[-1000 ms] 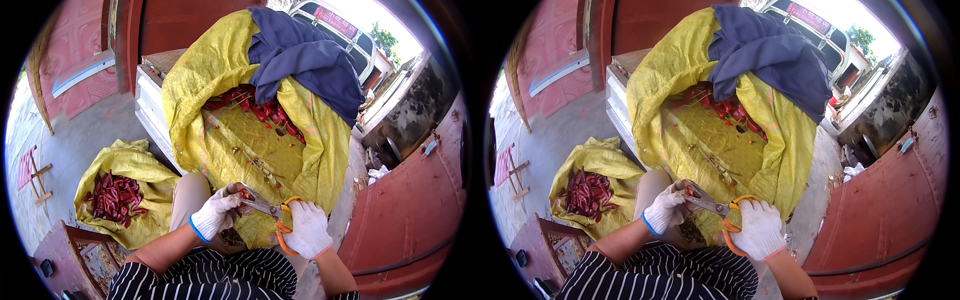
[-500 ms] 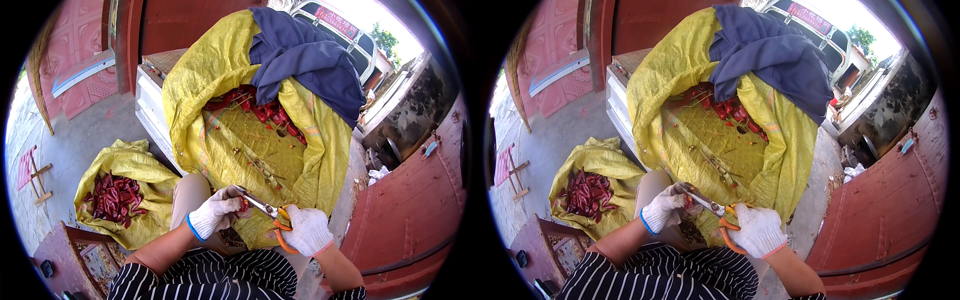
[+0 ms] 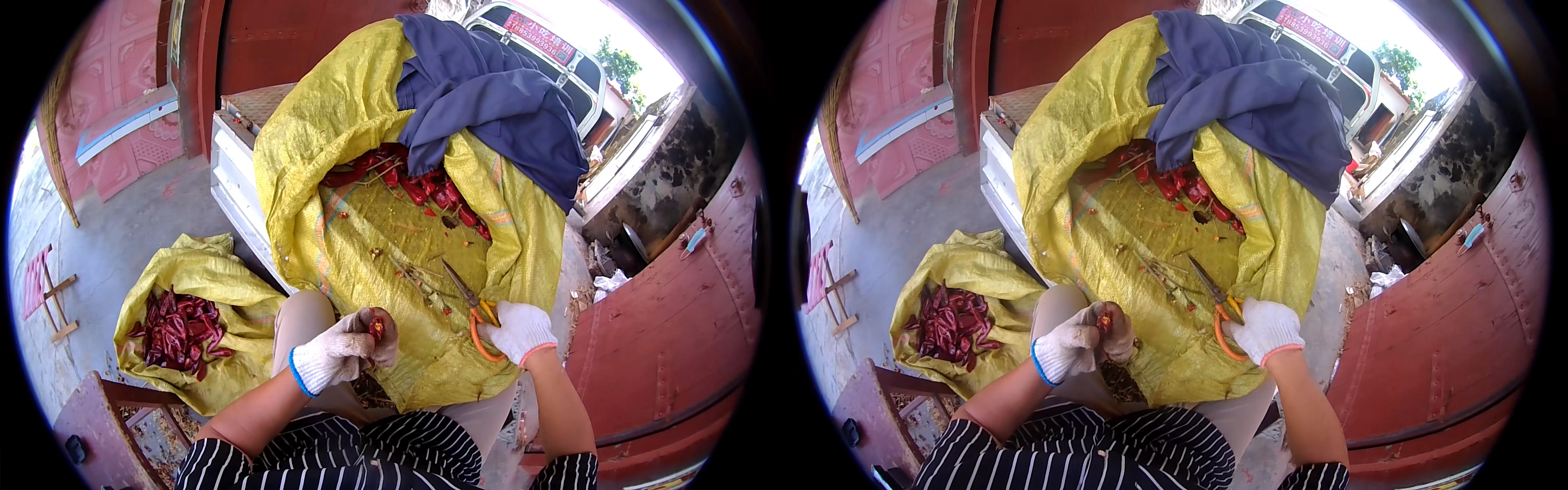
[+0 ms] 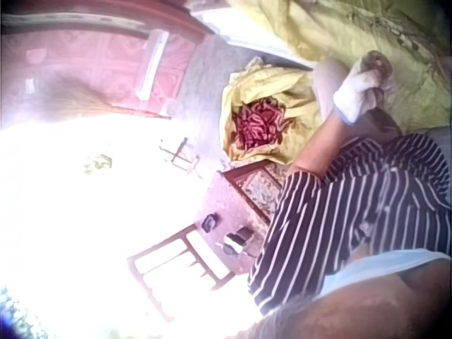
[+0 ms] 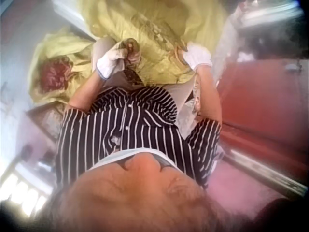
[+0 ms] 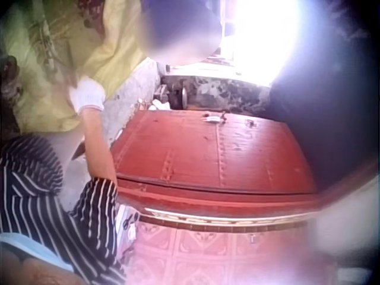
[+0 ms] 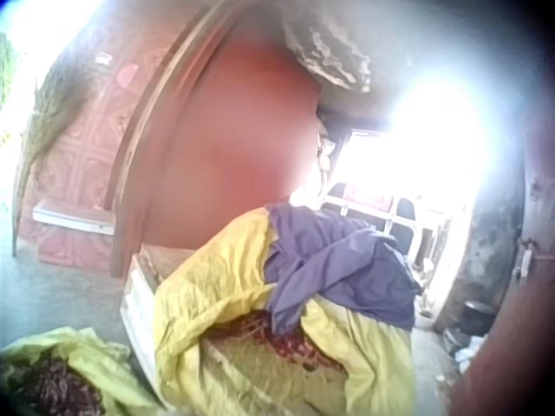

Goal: The person sits on the ground and uses orange-handled scissors to trim the stems off red chili peppers. They pick peppers from a large yellow sack, cut the stems, and place the trimmed peppers into a smaller sack on their left.

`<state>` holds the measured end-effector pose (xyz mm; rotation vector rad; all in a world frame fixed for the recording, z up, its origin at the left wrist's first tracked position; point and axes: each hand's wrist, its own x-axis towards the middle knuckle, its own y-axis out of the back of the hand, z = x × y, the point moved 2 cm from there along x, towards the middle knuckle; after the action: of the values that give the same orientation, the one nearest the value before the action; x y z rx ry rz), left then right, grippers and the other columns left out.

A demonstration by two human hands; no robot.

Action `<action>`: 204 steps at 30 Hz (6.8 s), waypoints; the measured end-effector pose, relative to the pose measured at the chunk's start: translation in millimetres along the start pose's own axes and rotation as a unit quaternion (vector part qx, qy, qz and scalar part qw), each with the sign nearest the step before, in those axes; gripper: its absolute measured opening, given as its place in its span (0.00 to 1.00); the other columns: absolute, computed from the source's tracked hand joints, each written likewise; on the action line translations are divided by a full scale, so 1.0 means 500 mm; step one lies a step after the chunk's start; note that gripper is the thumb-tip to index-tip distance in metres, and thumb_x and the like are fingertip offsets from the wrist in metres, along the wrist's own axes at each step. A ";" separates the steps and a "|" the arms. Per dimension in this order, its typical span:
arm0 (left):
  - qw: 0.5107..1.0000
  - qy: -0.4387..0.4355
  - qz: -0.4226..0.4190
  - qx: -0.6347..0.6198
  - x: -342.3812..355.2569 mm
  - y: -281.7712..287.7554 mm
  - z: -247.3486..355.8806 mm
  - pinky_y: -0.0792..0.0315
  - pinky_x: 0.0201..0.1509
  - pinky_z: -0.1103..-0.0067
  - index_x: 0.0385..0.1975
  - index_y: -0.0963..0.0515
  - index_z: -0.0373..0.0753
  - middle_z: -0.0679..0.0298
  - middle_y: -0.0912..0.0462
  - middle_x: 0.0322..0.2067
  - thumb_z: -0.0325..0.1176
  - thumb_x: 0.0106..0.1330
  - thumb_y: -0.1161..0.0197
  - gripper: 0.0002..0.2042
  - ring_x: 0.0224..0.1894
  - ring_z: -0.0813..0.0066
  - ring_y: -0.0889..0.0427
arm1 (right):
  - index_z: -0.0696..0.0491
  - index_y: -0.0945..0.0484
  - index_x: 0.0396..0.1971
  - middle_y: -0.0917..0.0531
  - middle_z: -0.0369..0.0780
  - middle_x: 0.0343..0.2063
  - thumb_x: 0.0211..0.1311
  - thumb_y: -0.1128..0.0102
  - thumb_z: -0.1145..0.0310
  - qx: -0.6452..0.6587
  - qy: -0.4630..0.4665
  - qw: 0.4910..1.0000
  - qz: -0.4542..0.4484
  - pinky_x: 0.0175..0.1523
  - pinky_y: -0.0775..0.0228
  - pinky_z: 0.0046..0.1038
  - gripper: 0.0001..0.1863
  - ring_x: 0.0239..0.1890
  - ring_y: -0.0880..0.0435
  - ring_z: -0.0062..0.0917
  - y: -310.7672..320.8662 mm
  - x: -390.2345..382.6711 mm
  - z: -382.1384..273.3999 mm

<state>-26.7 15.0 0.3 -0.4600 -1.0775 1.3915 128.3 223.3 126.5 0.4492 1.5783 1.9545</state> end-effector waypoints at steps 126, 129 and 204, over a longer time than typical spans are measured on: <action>0.777 -0.102 0.062 0.618 -0.005 -0.008 0.005 0.27 0.34 0.73 0.37 0.19 0.37 0.59 0.20 0.25 0.35 0.59 0.28 0.11 0.26 0.67 0.22 | 0.49 0.28 0.30 0.27 0.32 0.24 0.72 0.45 0.61 0.882 -0.023 0.455 -0.118 0.18 0.42 0.17 0.11 0.15 0.36 0.14 -0.082 -0.043 -0.221; 0.870 -0.034 0.129 0.475 -0.014 0.007 -0.005 0.27 0.36 0.78 0.41 0.18 0.37 0.67 0.18 0.26 0.35 0.62 0.29 0.12 0.28 0.80 0.23 | 0.49 0.29 0.30 0.26 0.32 0.23 0.73 0.47 0.62 0.867 -0.022 0.497 -0.044 0.18 0.44 0.16 0.10 0.15 0.35 0.13 -0.055 -0.013 -0.181; 0.930 -0.021 0.325 0.172 -0.008 -0.016 0.050 0.23 0.29 0.79 0.48 0.24 0.38 0.68 0.21 0.29 0.29 0.55 0.26 0.20 0.28 0.78 0.21 | 0.51 0.18 0.28 0.18 0.46 0.29 0.55 0.36 0.58 0.190 0.122 0.950 0.217 0.40 0.26 0.42 0.11 0.34 0.18 0.44 0.056 0.059 -0.144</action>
<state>-41.8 1.6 17.6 -0.5558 -0.7059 2.1400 56.8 182.8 133.0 0.7910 2.1821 2.0791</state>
